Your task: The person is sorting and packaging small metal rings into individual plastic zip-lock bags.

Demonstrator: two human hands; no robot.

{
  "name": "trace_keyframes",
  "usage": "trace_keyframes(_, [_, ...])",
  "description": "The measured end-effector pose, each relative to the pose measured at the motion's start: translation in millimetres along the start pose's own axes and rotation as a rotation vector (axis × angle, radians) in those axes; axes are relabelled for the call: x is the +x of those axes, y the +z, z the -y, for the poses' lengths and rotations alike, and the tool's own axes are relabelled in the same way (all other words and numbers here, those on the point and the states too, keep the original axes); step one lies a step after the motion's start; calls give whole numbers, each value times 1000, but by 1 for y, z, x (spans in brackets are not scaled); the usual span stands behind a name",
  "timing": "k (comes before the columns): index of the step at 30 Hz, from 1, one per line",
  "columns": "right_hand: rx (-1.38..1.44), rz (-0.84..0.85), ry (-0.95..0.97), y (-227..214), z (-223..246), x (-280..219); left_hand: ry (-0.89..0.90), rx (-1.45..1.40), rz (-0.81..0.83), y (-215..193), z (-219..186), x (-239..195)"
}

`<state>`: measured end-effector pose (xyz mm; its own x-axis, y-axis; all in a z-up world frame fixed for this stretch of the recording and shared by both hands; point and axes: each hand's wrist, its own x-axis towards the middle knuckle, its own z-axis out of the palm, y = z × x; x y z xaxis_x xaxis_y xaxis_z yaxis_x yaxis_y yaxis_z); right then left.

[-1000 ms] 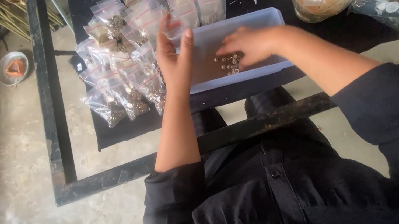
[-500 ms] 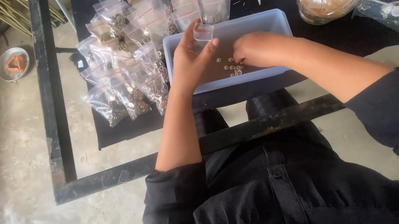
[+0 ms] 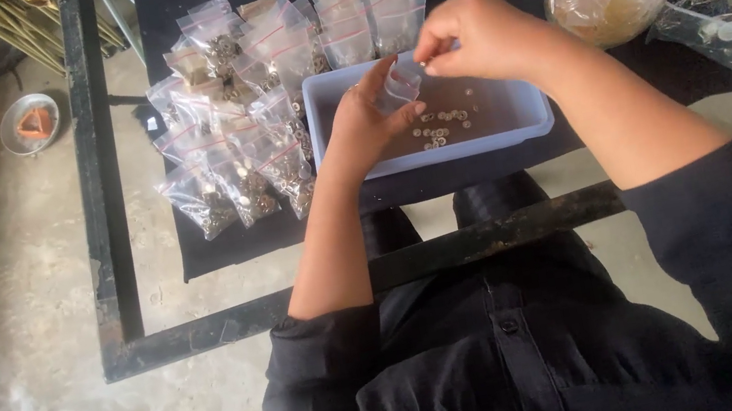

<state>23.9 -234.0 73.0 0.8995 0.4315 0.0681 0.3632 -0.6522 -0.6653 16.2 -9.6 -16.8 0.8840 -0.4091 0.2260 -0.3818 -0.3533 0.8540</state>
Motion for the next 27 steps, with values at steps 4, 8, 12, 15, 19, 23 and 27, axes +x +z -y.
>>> trace_keyframes(4, [-209,26,-147,7,5,14,-60,19,37,-2,-8,-3])
trace_keyframes(8, [-167,70,-55,11,35,11,-146,-88,36,-7,-18,-8])
trace_keyframes(12, [-144,36,-26,10,45,8,-120,-123,22,-6,-17,-8])
trace_keyframes(15, [-102,-113,-319,12,11,12,-43,-218,6,-4,-12,-8])
trace_keyframes(19, [-147,-95,-249,1,-13,2,-52,-394,-121,-4,-4,-7])
trace_keyframes(23, [-434,323,448,10,-18,-9,-85,-389,-295,-14,-11,-10])
trace_keyframes(27, [-583,395,565,29,-27,-4,-171,-401,-330,-18,-24,-14])
